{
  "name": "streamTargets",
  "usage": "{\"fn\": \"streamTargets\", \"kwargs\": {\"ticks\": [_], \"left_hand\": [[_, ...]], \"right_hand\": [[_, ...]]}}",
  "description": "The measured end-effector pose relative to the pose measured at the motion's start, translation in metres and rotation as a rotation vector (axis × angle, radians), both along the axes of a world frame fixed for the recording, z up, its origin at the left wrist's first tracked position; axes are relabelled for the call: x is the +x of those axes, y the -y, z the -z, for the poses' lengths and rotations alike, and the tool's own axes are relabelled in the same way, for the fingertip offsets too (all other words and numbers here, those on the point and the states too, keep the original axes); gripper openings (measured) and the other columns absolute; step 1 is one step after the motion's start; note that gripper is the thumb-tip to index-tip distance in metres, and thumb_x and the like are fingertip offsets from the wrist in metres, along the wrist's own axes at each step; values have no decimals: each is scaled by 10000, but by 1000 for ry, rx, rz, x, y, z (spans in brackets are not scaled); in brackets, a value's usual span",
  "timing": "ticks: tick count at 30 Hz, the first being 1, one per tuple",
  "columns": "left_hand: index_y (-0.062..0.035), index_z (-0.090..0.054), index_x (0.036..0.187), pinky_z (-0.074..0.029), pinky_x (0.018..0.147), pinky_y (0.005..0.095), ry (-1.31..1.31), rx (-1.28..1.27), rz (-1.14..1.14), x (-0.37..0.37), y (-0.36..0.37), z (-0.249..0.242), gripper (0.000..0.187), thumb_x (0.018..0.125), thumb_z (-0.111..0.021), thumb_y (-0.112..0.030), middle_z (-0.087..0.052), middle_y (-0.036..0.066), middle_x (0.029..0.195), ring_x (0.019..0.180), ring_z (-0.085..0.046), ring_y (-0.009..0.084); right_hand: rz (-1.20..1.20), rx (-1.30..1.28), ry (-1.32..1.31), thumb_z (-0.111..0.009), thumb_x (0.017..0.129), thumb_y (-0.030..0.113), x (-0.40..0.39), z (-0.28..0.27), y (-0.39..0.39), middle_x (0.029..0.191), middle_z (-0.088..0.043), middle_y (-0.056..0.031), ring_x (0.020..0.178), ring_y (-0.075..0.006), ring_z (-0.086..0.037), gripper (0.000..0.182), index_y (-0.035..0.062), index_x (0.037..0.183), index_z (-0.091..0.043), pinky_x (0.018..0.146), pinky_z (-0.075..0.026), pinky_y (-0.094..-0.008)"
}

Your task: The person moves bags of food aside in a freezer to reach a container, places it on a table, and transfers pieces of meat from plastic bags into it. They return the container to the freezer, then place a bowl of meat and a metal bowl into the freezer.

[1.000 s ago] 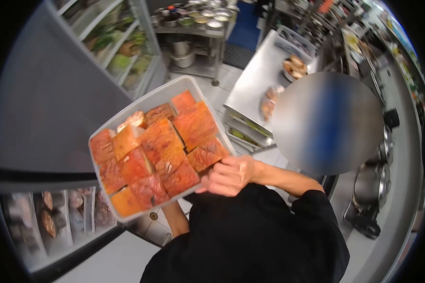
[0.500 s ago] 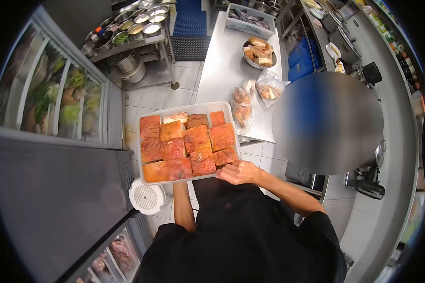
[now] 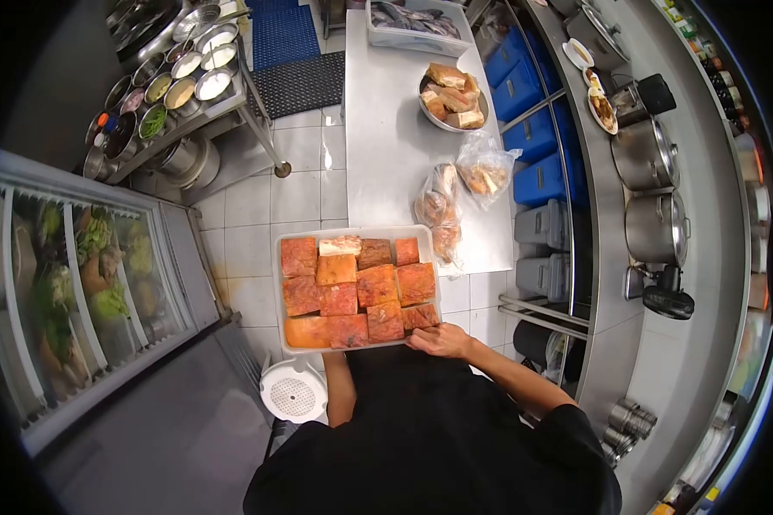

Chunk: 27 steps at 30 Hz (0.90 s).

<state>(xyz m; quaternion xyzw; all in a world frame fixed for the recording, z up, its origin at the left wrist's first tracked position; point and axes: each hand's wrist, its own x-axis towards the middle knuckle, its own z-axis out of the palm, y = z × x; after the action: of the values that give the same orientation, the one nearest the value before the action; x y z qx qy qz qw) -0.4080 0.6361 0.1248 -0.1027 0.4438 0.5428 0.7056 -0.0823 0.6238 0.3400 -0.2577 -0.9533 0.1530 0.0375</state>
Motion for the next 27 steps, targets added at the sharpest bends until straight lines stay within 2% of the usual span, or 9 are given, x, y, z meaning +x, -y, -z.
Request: {"fn": "streamTargets", "kwargs": {"ticks": [8,10,11,12,14,15,20,23,27], "left_hand": [[-115,-460,1409,-416,1077,542,4,-41,22,-18,-1,-1,610,993,-362,-550,-504,129,1423,1280,-505,336],[-115,-460,1410,-417,1077,541,6,-48,21,-18,-1,-1,610,993,-362,-550,-504,129,1424,1281,-504,336],[-114,-459,1410,-417,1077,540,3,-50,16,-18,-1,-1,611,993,-361,-550,-504,129,1424,1282,-504,336],[-114,-459,1410,-417,1078,539,3,-52,13,-19,0,-1,611,993,-361,-549,-504,128,1424,1282,-504,336],[-113,-458,1411,-418,1078,537,2,-52,3,-19,1,-2,611,994,-361,-549,-503,128,1425,1283,-503,336],[-113,-458,1411,-418,1078,537,1,-52,-2,-17,0,-2,611,994,-361,-549,-503,128,1425,1284,-503,336],[-111,-456,1413,-419,1079,532,-16,-40,-40,-2,-6,-6,612,995,-359,-547,-502,126,1427,1287,-502,335],[-110,-455,1414,-420,1080,530,-13,-12,-82,12,-16,-9,613,995,-359,-546,-501,126,1428,1288,-501,335],[-109,-454,1416,-421,1081,527,-17,28,-125,33,-31,-15,614,996,-358,-545,-500,125,1430,1290,-500,335]], "right_hand": [[257,-173,-160,-605,927,238,4,-14,-5,657,-545,-11,579,-207,-633,171,127,806,-556,473,-509,-343],[494,-350,125,-697,878,233,29,-20,-16,692,-623,-26,601,-269,-652,133,128,901,-617,539,-533,-390],[713,-176,-252,-730,839,183,33,-21,-34,781,-656,-86,676,-281,-672,195,97,967,-611,578,-550,-372],[956,-140,-221,-739,815,146,42,-5,-50,906,-671,-154,819,-351,-674,299,50,1053,-586,719,-560,-405],[1154,-167,-184,-729,829,205,46,-3,-107,1281,-523,-262,1217,-421,-508,592,-42,1292,-455,993,-442,-469],[1222,-226,-280,-755,802,292,55,28,-126,1324,-472,-284,1275,-439,-451,788,-42,1398,-361,1040,-401,-484],[1328,-525,-321,-815,670,440,51,92,-208,1340,-441,-338,1215,-491,-495,1142,5,1510,-176,1040,-426,-476],[1426,-566,-173,-826,656,447,37,64,-231,1380,-434,-336,1202,-474,-528,1176,54,1533,-149,1033,-436,-474],[1298,-700,-270,-812,701,411,76,69,-252,1446,-416,-281,1246,-394,-537,1122,69,1542,-153,1012,-461,-440]]}}
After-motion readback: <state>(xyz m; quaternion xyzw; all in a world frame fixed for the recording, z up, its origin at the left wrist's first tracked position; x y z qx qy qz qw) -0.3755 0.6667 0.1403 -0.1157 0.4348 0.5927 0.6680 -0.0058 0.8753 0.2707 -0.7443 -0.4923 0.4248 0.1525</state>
